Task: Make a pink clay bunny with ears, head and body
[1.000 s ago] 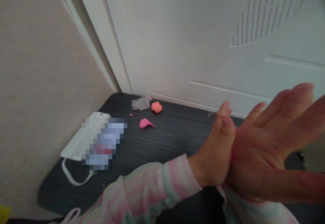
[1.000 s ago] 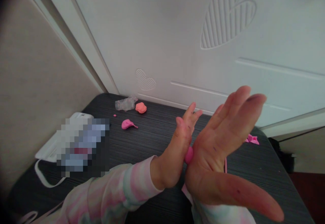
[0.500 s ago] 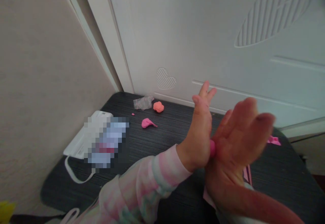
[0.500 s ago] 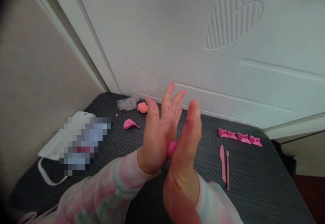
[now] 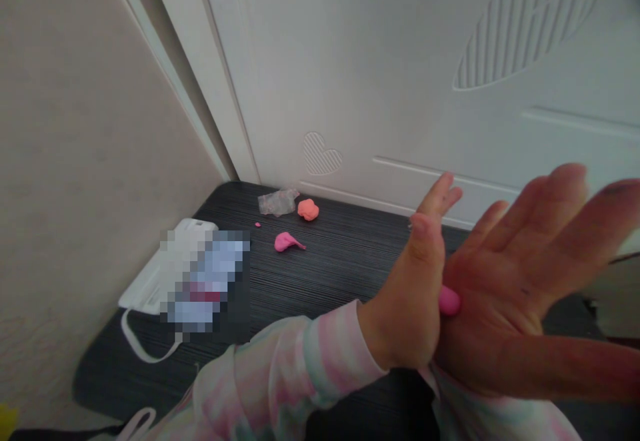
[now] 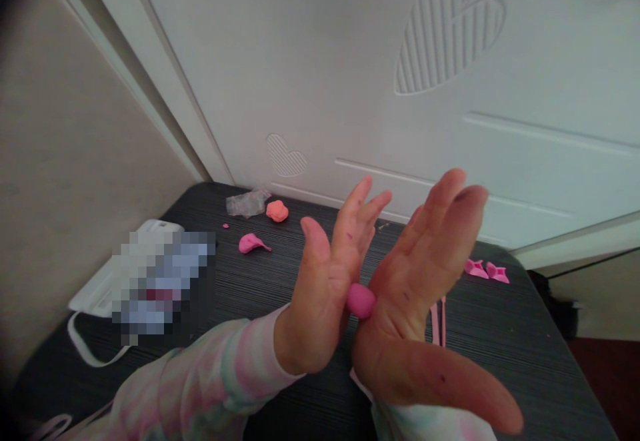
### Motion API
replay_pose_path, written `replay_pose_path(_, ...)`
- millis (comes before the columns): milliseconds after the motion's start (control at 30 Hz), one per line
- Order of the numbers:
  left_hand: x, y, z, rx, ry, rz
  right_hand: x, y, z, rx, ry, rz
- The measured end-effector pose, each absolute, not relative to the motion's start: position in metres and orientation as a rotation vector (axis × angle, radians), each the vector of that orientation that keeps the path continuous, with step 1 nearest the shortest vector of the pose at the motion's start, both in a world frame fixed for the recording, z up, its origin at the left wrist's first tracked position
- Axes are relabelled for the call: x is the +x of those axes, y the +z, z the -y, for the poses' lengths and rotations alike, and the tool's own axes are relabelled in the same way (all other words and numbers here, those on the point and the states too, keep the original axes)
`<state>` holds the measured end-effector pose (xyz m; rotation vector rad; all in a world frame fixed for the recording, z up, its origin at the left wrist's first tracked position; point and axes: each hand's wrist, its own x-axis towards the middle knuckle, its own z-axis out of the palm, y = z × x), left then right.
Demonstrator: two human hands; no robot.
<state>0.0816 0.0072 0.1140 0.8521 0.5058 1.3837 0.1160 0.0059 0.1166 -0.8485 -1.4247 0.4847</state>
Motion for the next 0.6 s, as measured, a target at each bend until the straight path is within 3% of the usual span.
replay_pose_path(600,0.076,0.121,-0.005,0.764,1.364,-0.430,0.130,0.093,-0.020,-0.845,0.491,1.431)
